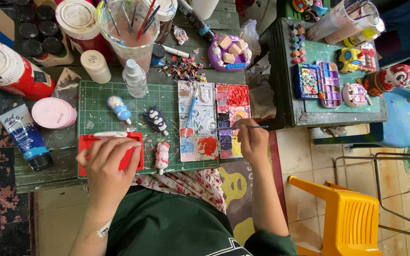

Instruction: The person paints small ceramic figures using a fine brush and watercolor paints. They dip the brush into a water container, load paint from a palette, and apply color to the figures one at a time, rotating them to reach different sides.

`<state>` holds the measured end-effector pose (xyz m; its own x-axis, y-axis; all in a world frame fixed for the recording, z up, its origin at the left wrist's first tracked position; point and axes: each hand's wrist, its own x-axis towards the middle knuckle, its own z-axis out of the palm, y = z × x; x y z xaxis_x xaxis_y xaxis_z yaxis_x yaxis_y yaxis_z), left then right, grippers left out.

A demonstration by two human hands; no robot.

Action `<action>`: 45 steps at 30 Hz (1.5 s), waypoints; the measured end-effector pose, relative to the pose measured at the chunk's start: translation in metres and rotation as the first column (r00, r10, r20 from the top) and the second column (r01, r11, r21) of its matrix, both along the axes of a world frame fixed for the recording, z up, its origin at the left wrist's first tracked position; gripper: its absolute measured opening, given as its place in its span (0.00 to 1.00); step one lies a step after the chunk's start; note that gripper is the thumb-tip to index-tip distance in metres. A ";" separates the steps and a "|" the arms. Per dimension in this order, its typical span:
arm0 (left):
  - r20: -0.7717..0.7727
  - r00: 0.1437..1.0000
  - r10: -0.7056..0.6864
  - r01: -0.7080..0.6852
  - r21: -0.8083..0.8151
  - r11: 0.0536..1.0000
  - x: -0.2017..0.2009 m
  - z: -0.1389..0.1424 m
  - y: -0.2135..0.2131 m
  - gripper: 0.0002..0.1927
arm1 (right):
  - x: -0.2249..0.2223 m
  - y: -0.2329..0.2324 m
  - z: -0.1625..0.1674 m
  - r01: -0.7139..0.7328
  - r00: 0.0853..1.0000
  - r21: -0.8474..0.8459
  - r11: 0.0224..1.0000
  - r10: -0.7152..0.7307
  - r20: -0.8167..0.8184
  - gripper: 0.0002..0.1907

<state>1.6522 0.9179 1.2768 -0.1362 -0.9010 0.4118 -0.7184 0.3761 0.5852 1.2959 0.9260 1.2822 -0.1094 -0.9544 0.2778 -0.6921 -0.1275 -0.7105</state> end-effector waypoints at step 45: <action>0.005 1.000 0.008 -0.008 -0.011 1.000 0.005 0.005 0.002 0.07 | -0.002 -0.002 0.002 -0.042 0.999 -0.014 0.999 0.041 -0.034 0.08</action>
